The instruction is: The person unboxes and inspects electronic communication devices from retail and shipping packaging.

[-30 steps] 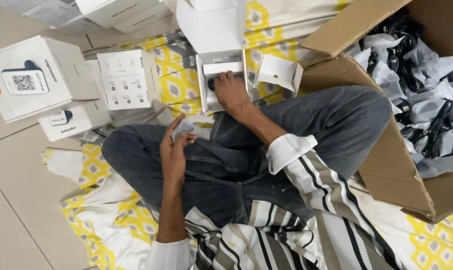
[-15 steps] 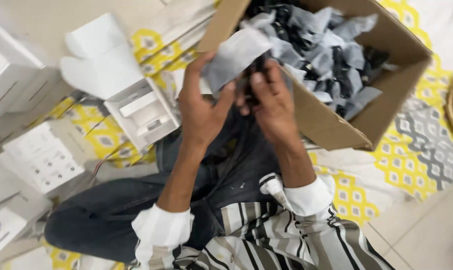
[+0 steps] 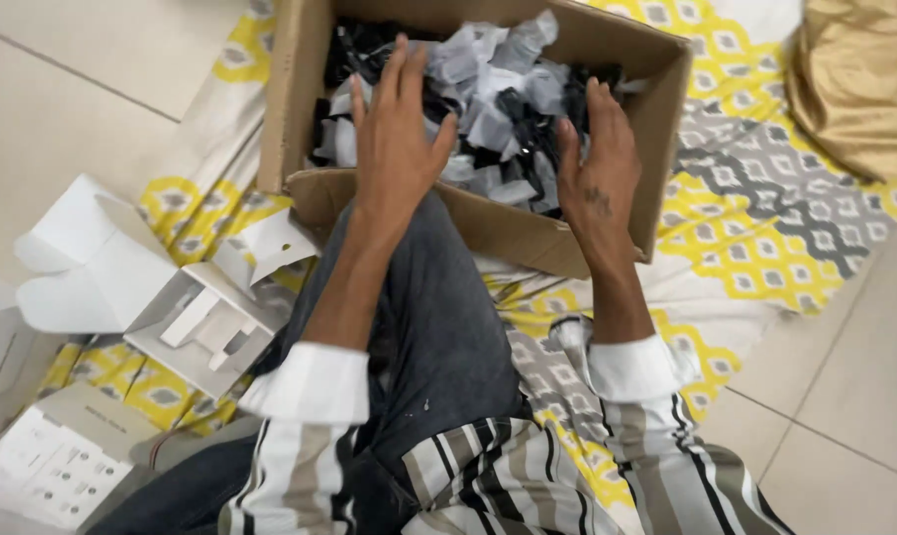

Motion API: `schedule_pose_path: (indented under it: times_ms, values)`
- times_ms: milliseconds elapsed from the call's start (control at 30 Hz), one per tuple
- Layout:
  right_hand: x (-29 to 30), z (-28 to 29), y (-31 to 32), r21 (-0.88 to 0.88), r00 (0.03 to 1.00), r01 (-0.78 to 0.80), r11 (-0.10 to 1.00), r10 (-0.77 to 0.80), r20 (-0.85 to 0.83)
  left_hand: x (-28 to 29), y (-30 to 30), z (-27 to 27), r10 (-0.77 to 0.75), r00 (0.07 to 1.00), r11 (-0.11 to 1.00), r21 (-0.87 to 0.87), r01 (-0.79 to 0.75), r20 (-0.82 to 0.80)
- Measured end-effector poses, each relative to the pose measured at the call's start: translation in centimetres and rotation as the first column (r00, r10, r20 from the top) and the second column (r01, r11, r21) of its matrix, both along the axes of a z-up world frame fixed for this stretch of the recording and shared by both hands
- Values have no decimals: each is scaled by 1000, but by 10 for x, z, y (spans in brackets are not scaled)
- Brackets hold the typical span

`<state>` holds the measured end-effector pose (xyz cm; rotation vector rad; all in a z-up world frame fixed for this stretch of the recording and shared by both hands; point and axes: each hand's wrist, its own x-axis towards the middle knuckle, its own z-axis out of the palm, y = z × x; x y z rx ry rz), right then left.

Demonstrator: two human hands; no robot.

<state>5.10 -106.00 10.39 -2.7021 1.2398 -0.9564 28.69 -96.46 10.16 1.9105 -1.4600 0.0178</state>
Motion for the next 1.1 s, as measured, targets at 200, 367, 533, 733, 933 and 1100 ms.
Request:
schedule_pose_path:
  times_ms: [200,367,533,733,933,1100]
  values:
    - [101,57,122,412,915,-390,823,298,271,65,260,11,538,708,820,92,-565,-458]
    - [218,15,190,393,643,-739,547,747,168,58,394,-23,710,651,703,205,-681,-270]
    - [305,-60,230,562,283,-599,571,807,-519,42,426,-55,594,798,751,284,-596,104]
    - [294,-139,214,415,257,-671,615,717,-648,71,396,-67,607,761,624,456,-635,230]
    - [289,-20,217,494,451,-748,443,886,-112,86,403,-86,588,691,615,322,-720,420]
    - [299,61,235,754,289,-615,230,956,-55,80,433,-34,631,619,727,79,-682,-468]
